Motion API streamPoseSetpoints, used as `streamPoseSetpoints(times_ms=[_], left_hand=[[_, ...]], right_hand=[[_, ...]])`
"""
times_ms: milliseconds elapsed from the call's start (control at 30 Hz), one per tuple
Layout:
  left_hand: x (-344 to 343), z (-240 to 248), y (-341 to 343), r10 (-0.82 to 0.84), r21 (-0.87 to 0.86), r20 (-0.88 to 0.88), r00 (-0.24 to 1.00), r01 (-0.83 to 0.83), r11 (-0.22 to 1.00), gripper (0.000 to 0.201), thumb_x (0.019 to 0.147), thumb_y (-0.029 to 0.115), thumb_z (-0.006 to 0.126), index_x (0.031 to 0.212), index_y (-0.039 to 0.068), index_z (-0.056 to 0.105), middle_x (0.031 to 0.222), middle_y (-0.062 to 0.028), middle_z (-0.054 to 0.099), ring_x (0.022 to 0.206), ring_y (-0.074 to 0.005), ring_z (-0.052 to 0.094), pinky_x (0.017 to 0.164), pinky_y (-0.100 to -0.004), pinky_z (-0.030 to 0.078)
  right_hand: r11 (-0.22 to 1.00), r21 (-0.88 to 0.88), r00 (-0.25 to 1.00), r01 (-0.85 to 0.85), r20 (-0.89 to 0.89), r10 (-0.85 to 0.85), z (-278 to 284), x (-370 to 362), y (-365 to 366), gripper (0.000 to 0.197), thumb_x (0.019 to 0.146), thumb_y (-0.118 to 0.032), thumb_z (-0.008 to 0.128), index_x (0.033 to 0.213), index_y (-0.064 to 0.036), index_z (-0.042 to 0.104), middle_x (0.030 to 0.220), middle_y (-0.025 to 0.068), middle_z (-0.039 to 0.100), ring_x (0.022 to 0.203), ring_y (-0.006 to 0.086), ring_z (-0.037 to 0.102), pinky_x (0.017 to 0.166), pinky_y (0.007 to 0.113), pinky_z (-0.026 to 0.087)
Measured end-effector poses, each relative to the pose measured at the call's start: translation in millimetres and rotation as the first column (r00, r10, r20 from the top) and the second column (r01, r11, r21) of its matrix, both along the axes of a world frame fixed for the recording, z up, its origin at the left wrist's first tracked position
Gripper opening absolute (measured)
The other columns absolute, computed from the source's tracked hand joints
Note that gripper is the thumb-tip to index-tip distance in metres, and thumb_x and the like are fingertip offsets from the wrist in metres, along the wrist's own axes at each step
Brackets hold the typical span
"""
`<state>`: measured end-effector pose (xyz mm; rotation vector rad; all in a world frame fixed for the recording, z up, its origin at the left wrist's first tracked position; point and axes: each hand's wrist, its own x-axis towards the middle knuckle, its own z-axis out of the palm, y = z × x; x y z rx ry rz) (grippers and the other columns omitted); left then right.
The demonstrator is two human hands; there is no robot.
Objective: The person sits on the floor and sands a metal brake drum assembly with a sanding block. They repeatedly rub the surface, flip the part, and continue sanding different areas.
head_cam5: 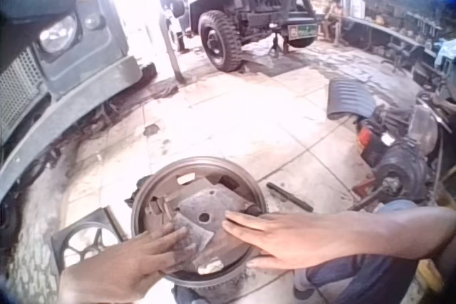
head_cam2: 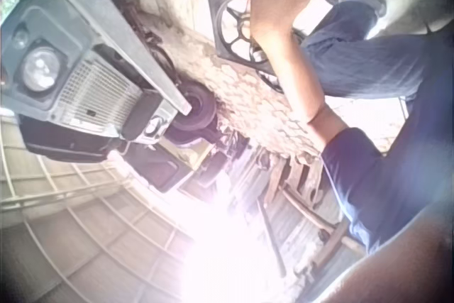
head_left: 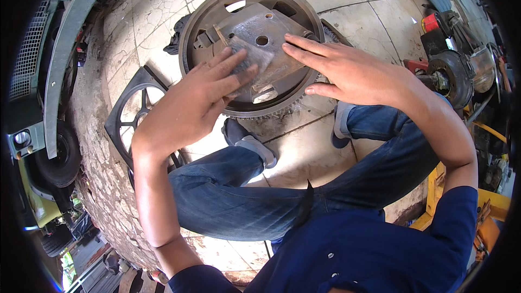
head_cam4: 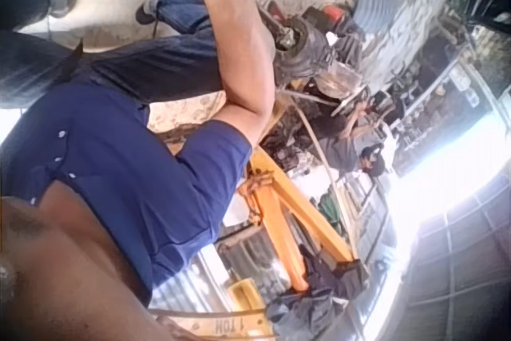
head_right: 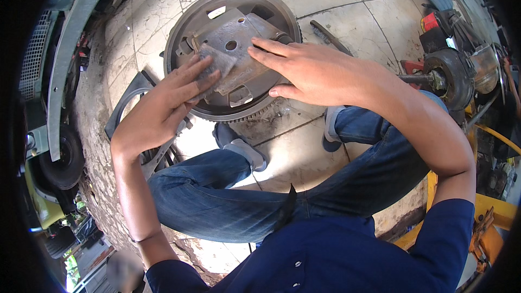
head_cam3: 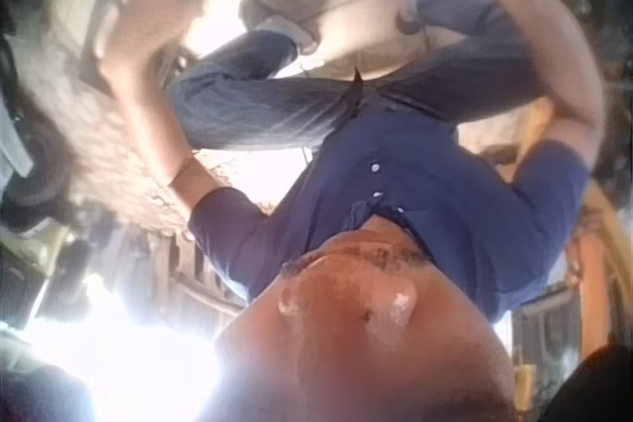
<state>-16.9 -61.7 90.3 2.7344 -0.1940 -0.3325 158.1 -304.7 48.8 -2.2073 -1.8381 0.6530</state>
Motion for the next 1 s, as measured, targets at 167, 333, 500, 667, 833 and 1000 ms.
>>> streamPoseSetpoints(times_ms=[167, 333, 500, 667, 833, 1000], left_hand=[[3, -6, 13, 0.147, -0.109, -0.036, 0.989, -0.150, 0.983, 0.053, 0.098, 0.003, 0.048, 0.147, 0.020, 0.051, 0.161, -0.0110, 0.033, 0.151, -0.0307, 0.027, 0.121, -0.0473, 0.029], [0, 2, 2, 0.008, 0.030, -0.001, 1.000, -0.008, 1.000, 0.051, 0.098, 0.003, 0.048, 0.147, 0.019, 0.052, 0.161, -0.0108, 0.034, 0.149, -0.0320, 0.031, 0.119, -0.0464, 0.034], [2, -10, 10, 0.201, -0.012, 0.048, 0.978, -0.201, 0.980, 0.050, 0.097, 0.004, 0.050, 0.146, 0.016, 0.052, 0.159, -0.0123, 0.036, 0.148, -0.0334, 0.032, 0.119, -0.0450, 0.033], [0, 0, -6, 0.029, 0.019, 0.007, 1.000, -0.029, 0.999, 0.049, 0.096, 0.003, 0.051, 0.144, 0.014, 0.054, 0.159, -0.0132, 0.037, 0.148, -0.0336, 0.032, 0.117, -0.0451, 0.035], [5, -12, 10, 0.207, 0.004, 0.073, 0.976, -0.207, 0.978, 0.047, 0.099, 0.008, 0.050, 0.145, 0.016, 0.054, 0.160, -0.0131, 0.035, 0.146, -0.0342, 0.035, 0.116, -0.0440, 0.035], [1, -2, 2, 0.070, 0.027, 0.023, 0.997, -0.070, 0.997, 0.045, 0.101, 0.011, 0.049, 0.146, 0.019, 0.052, 0.158, -0.0130, 0.038, 0.144, -0.0335, 0.038, 0.113, -0.0421, 0.040]], right_hand=[[0.998, 0.054, 1.000, -0.019, 0.018, 0.018, -3, 0, -1, 0.069, 0.099, -0.033, 0.060, 0.156, -0.0074, 0.029, 0.163, 0.0109, 0.025, 0.134, 0.0339, 0.050, 0.111, 0.045, 0.044], [0.999, 0.031, 1.000, -0.014, 0.008, 0.013, -2, 0, 0, 0.069, 0.100, -0.033, 0.059, 0.156, -0.0077, 0.029, 0.164, 0.0105, 0.025, 0.134, 0.0340, 0.049, 0.112, 0.045, 0.044], [0.997, 0.069, 1.000, -0.021, 0.024, 0.020, -4, -1, 0, 0.068, 0.099, -0.032, 0.059, 0.156, -0.0076, 0.029, 0.163, 0.0103, 0.026, 0.133, 0.0345, 0.050, 0.111, 0.045, 0.044], [1.000, 0.029, 1.000, -0.008, 0.014, 0.008, -2, 0, 0, 0.069, 0.099, -0.031, 0.060, 0.156, -0.0076, 0.029, 0.163, 0.0097, 0.026, 0.132, 0.0350, 0.050, 0.111, 0.045, 0.045], [0.996, 0.083, 0.999, -0.021, 0.040, 0.018, -4, 0, -2, 0.068, 0.099, -0.031, 0.059, 0.155, -0.0069, 0.029, 0.163, 0.0107, 0.026, 0.130, 0.0353, 0.052, 0.110, 0.046, 0.045], [1.000, 0.021, 1.000, -0.004, 0.006, 0.004, -2, 0, 0, 0.069, 0.099, -0.031, 0.060, 0.156, -0.0072, 0.028, 0.164, 0.0106, 0.025, 0.133, 0.0355, 0.050, 0.111, 0.045, 0.044]])
